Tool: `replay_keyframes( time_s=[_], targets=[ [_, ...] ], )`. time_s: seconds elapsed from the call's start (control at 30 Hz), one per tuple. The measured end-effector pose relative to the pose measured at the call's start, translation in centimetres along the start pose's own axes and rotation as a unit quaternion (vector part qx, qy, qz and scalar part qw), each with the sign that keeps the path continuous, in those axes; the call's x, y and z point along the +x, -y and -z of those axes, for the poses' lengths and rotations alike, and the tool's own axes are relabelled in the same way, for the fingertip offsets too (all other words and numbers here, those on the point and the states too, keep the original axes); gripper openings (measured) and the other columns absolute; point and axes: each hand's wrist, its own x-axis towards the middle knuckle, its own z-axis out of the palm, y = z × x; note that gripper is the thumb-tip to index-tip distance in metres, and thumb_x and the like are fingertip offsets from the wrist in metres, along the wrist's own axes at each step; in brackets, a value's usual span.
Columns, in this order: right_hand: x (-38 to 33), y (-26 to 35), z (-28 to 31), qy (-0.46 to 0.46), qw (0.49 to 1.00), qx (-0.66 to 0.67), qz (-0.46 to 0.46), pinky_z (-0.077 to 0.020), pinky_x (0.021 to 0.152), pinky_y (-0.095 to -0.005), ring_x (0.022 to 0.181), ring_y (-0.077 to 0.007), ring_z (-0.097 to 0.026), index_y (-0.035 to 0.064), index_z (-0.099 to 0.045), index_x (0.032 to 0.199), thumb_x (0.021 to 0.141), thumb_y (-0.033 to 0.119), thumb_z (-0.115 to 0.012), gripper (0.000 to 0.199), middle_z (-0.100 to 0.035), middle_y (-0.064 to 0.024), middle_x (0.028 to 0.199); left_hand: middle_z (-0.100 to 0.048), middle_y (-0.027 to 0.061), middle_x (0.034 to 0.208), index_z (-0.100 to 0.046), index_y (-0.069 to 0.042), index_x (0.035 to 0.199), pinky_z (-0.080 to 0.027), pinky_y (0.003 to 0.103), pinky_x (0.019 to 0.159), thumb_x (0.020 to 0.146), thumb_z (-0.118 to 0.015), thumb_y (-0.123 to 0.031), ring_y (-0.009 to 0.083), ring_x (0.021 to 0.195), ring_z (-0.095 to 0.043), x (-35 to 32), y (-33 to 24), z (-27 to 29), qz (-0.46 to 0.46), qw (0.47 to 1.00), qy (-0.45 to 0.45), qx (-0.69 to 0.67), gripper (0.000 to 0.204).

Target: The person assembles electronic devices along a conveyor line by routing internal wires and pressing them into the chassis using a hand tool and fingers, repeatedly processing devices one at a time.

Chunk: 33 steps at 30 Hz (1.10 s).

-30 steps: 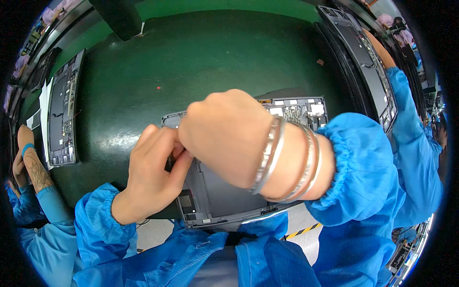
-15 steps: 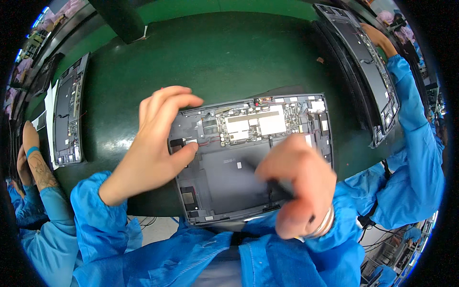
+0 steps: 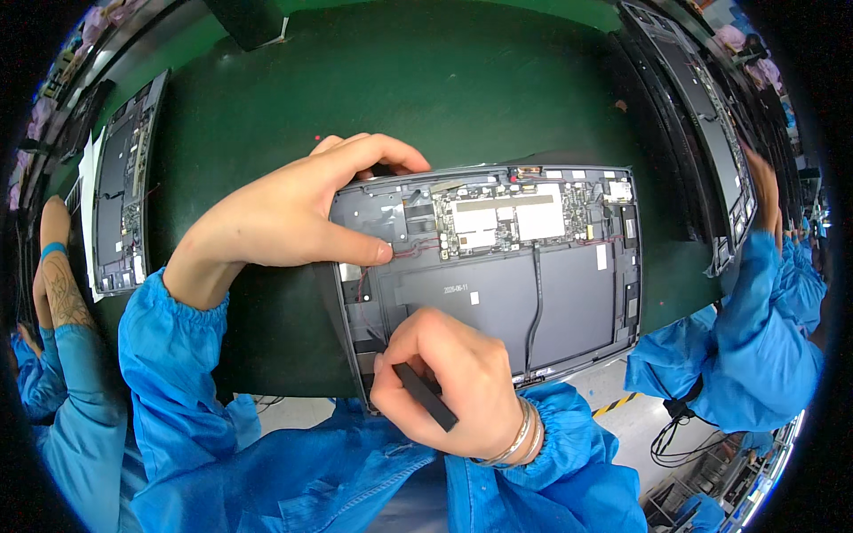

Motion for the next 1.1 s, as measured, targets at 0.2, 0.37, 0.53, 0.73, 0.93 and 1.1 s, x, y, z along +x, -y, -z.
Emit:
replay_keyframes(
  time_s=[0.2,0.37,0.53,0.73,0.93,1.1],
  targets=[
    [0.3,-0.1,-0.2,-0.014,0.991,-0.104,0.078,-0.0457,0.048,-0.0315,0.051,-0.0258,-0.055,0.0029,-0.055,0.071,0.065,-0.005,-0.07,0.018,-0.055,-0.0105,0.069,-0.06,0.0076,0.111,-0.053,-0.008,0.128,-0.032,0.035,0.099,0.071,-0.076,-0.01,0.0223,0.106,-0.045,-0.3,0.3,0.0,-0.011,1.0,-0.008,0.005,0.062],
    [0.2,-0.2,-0.2,-0.029,0.99,-0.115,0.075,-0.0456,0.047,-0.0312,0.05,-0.0246,-0.056,0.0026,-0.055,0.069,0.063,-0.005,-0.071,0.019,-0.054,-0.0097,0.066,-0.06,0.0071,0.113,-0.053,-0.006,0.128,-0.03,0.034,0.1,0.072,-0.076,-0.009,0.0216,0.106,-0.047,-0.4,0.4,-0.3,-0.026,0.999,-0.014,0.014,0.06],
    [0.0,-0.1,-0.2,-0.041,0.989,-0.123,0.072,-0.0448,0.045,-0.0306,0.048,-0.024,-0.055,0.0026,-0.054,0.066,0.06,-0.006,-0.071,0.019,-0.053,-0.0089,0.063,-0.061,0.0066,0.112,-0.053,-0.006,0.128,-0.029,0.034,0.102,0.072,-0.075,-0.008,0.0204,0.107,-0.048,-0.4,0.4,-0.3,-0.028,0.999,-0.016,0.003,0.06],
    [-1.0,0.2,-0.2,-0.011,0.993,-0.101,0.066,-0.0431,0.043,-0.0295,0.046,-0.0232,-0.054,0.002,-0.053,0.064,0.06,-0.006,-0.07,0.019,-0.053,-0.0094,0.061,-0.061,0.0078,0.114,-0.053,-0.007,0.129,-0.028,0.035,0.103,0.073,-0.074,-0.008,0.021,0.109,-0.048,-0.8,0.5,-0.6,-0.05,0.998,-0.033,0.024,0.06],
    [-1.0,0.4,0.1,0.006,0.999,-0.047,0.015,-0.0398,0.042,-0.0294,0.045,-0.0234,-0.051,0.0029,-0.049,0.062,0.062,-0.006,-0.07,0.023,-0.052,-0.0098,0.06,-0.061,0.0082,0.117,-0.052,-0.008,0.13,-0.027,0.036,0.106,0.073,-0.073,-0.008,0.0232,0.111,-0.048,-0.8,0.3,-0.7,-0.042,0.998,-0.034,0.034,0.06],
    [0.0,0.9,1.3,0.068,0.997,-0.019,-0.035,-0.0416,0.046,-0.0301,0.048,-0.025,-0.054,0.0029,-0.047,0.063,0.065,-0.005,-0.07,0.025,-0.053,-0.0104,0.06,-0.06,0.0071,0.12,-0.052,-0.008,0.131,-0.032,0.035,0.103,0.073,-0.072,-0.007,0.023,0.11,-0.048,-1.5,0.7,-1.2,-0.066,0.995,-0.058,0.039,0.061]
  ],
)
